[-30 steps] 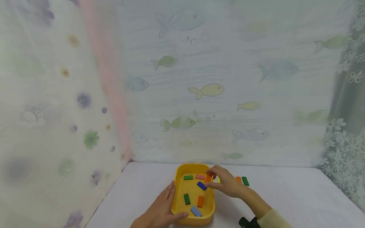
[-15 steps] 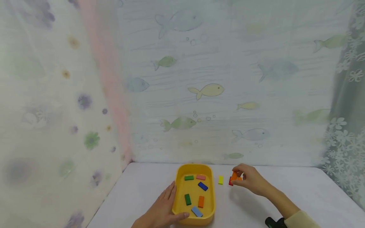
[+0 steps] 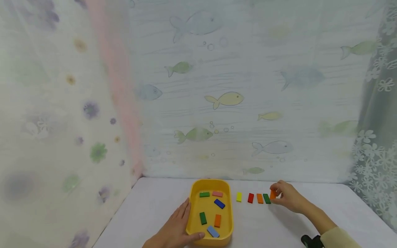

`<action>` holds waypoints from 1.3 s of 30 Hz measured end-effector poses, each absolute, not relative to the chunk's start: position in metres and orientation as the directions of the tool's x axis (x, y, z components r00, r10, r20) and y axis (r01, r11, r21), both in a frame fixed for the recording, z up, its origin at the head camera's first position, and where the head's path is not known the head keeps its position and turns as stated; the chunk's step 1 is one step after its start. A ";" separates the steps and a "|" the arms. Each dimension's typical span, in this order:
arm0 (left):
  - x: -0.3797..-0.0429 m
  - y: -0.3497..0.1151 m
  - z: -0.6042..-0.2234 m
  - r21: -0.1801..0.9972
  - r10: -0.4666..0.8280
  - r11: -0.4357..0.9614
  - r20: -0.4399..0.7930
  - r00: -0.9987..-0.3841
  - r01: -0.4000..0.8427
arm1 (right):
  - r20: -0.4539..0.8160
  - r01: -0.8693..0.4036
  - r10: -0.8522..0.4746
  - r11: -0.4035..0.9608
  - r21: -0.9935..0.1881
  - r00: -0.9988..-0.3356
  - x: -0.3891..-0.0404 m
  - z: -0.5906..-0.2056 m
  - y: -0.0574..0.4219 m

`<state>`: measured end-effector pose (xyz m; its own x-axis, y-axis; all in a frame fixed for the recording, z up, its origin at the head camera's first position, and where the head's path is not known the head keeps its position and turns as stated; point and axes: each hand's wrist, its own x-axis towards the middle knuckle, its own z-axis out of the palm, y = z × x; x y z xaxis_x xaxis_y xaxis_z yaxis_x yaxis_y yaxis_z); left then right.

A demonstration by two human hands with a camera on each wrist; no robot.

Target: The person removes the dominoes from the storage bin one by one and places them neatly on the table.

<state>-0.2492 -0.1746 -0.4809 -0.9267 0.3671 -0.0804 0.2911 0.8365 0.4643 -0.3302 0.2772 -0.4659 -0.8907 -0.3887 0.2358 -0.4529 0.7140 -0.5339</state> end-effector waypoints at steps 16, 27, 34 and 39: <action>-0.250 -0.170 -0.479 0.447 0.349 0.852 -0.096 -0.932 0.273 | 0.048 -0.326 -0.361 0.766 -0.554 -0.931 -0.345 -0.478 0.288; -0.252 -0.172 -0.481 0.456 0.339 0.853 -0.109 -0.934 0.256 | -0.008 -0.277 -0.359 0.736 -0.618 -0.933 -0.350 -0.480 0.289; -0.250 -0.174 -0.481 0.463 0.341 0.848 -0.109 -0.934 0.256 | -0.019 -0.251 -0.334 0.743 -0.621 -0.942 -0.348 -0.481 0.288; -0.249 -0.174 -0.481 0.470 0.349 0.843 -0.109 -0.931 0.261 | 0.002 -0.274 -0.347 0.735 -0.621 -0.938 -0.348 -0.482 0.287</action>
<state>-0.2490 -0.1743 -0.4807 -0.9308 0.3488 -0.1090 0.2611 0.8434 0.4695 -0.3483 0.2874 -0.4817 -0.9377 -0.3474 0.0023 -0.2738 0.7348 -0.6205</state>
